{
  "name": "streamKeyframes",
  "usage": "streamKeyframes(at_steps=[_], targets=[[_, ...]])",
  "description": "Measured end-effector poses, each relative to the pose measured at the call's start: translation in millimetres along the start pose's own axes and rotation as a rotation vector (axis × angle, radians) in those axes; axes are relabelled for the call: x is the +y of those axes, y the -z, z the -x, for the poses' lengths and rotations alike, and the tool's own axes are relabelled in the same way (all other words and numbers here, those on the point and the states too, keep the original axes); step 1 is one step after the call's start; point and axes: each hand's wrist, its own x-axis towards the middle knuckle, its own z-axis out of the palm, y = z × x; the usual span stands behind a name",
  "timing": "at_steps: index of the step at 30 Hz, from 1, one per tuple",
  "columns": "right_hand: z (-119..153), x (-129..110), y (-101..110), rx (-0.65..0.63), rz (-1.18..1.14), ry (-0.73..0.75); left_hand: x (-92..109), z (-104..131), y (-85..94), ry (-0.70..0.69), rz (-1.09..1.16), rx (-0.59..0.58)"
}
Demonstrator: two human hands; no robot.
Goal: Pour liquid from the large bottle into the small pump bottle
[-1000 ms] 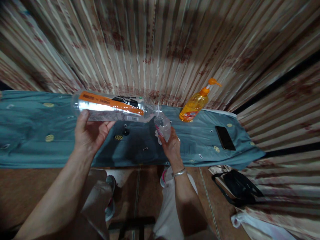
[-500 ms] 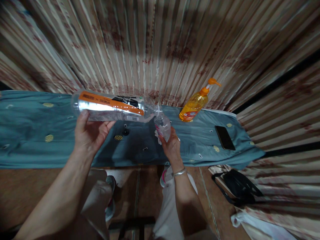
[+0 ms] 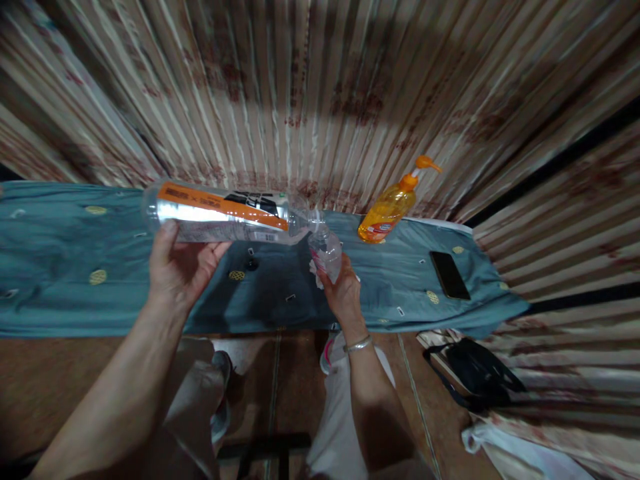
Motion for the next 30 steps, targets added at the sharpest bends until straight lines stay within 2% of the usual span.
streamKeyframes(at_steps=[30], targets=[[-1.2,-7.6,5.5,-0.052,0.011,-0.049,0.1,-0.2,0.0,0.004,-0.022,-0.003]])
